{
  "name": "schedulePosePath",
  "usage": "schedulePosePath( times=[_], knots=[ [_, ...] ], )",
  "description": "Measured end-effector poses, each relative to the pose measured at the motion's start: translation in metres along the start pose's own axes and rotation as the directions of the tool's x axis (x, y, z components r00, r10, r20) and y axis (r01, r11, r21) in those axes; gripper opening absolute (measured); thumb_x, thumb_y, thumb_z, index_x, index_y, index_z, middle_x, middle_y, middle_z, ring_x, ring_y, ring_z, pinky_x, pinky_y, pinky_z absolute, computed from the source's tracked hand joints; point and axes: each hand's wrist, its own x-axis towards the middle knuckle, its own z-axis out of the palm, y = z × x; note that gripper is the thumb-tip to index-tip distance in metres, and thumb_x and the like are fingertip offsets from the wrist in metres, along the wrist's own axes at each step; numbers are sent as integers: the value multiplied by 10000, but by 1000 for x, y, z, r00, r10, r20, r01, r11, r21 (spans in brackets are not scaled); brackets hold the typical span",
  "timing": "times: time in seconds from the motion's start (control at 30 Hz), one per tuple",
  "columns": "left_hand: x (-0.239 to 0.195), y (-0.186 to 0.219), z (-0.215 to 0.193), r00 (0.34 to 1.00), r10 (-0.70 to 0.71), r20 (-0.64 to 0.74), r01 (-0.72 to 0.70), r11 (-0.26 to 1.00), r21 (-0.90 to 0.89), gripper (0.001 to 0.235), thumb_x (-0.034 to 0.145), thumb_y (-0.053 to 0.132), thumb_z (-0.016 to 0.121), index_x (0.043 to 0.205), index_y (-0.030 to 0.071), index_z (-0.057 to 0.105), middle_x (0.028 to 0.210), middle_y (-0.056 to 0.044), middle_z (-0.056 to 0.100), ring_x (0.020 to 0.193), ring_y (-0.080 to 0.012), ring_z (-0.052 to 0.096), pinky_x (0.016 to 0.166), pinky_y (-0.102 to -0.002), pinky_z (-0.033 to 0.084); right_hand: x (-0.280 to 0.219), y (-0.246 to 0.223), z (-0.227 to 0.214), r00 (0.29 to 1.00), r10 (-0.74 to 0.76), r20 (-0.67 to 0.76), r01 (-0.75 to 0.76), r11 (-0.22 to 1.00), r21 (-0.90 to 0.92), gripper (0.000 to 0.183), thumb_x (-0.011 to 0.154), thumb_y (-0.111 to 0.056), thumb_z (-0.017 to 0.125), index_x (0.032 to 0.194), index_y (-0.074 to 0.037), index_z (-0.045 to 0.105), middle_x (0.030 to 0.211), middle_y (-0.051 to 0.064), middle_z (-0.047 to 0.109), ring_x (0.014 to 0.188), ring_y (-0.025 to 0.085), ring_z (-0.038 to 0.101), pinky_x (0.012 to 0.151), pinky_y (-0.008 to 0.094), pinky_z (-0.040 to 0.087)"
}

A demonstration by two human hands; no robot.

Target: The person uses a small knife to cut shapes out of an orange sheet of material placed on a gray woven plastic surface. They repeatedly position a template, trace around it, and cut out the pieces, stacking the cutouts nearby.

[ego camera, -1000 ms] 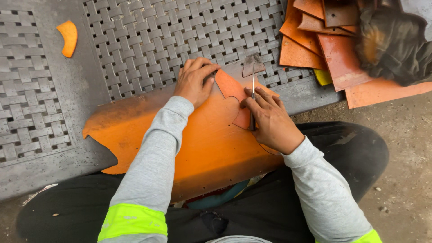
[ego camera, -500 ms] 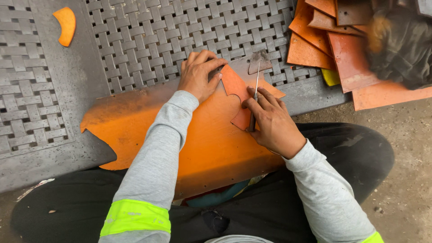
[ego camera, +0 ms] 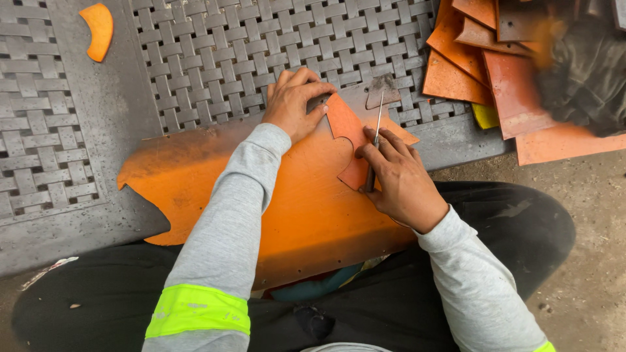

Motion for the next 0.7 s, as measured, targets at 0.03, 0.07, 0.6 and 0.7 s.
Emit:
schedulePosePath(
  times=[0.03,0.07,0.6,0.7],
  knots=[
    [1,0,-1,1000,-14,7,14,1000,-1,319,838,210,811,1147,275,770,1162,61,595,1185,-207,484,1037,-426,346,0,0,0,1000,-2,1,2,1000,-6,664,668,-146,863,1263,-86,574,1540,182,453,1462,405,353,1103,567,355],
    [1,0,-1,1000,-20,15,20,1000,-6,321,842,209,810,1153,277,769,1159,63,596,1185,-204,486,1040,-425,345,1,0,1,1000,-2,2,2,1000,-12,672,664,-149,866,1265,-83,574,1539,185,451,1460,408,349,1104,572,349],
    [1,-3,-1,1000,-9,22,9,999,-39,328,854,209,806,1173,273,767,1182,59,602,1210,-206,489,1066,-432,347,0,0,2,1000,-18,-3,18,999,-29,673,664,-161,860,1268,-85,574,1536,180,459,1454,413,356,1078,577,367],
    [1,-2,-2,1000,-15,27,16,999,-36,330,845,206,807,1164,280,772,1171,58,603,1217,-204,485,1073,-437,338,1,0,2,1000,-16,7,17,999,-35,673,662,-162,861,1266,-87,574,1537,177,458,1454,411,354,1079,576,364]
  ],
)
